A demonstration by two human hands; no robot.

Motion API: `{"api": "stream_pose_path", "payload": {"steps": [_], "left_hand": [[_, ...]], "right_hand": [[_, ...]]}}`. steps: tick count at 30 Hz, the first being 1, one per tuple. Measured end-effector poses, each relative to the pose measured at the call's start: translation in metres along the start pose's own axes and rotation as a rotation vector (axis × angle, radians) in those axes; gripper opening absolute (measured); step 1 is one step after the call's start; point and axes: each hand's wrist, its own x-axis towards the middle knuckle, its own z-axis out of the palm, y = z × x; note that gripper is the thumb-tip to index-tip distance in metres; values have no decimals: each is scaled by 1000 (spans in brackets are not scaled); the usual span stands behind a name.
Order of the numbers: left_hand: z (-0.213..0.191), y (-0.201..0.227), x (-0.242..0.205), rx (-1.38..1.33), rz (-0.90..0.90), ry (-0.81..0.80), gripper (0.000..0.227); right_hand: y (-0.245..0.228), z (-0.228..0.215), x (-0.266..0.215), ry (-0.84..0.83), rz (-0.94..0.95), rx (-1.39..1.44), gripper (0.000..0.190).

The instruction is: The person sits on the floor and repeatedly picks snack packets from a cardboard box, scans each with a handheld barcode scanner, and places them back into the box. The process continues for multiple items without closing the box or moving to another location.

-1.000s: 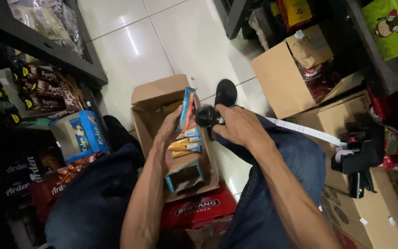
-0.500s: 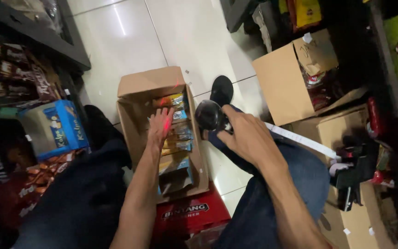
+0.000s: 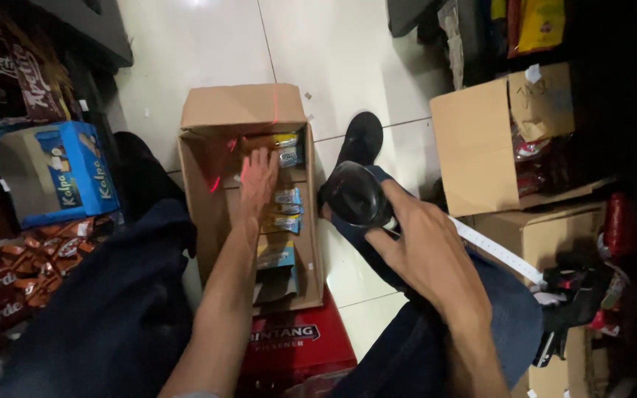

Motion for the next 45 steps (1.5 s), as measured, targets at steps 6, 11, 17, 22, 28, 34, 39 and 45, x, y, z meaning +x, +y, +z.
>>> {"api": "stream_pose_path", "payload": {"steps": [6,11,17,22,28,34,39,45], "left_hand": [[57,2,-53,48,76,-317,56],[52,-1,-79,-75,6,-377,41],[94,-12,-82,65,109,-269,41],[101,-9,-81,79,138,-221,29],[80,-8,-43,-664,-246,-430,42],[-104,19,-42,-1724,-603,-306,48],[-285,59,-39,-2110,-749,-171,39],[-222,35,-28,-1998,-637,-104,39]], "right_hand": [[-1,1,-9,11,17,3,31],[0,0,-12,22,47,-3,33],[-11,-6,-17,10,51,-19,35],[3,-1,-12,24,29,-7,32],[14,4,-11,-12,61,-47,42],[33,12,-5,14,59,-134,49],[42,18,-11,-40,31,-152,53],[39,14,-18,-9,-4,-101,53]]}}
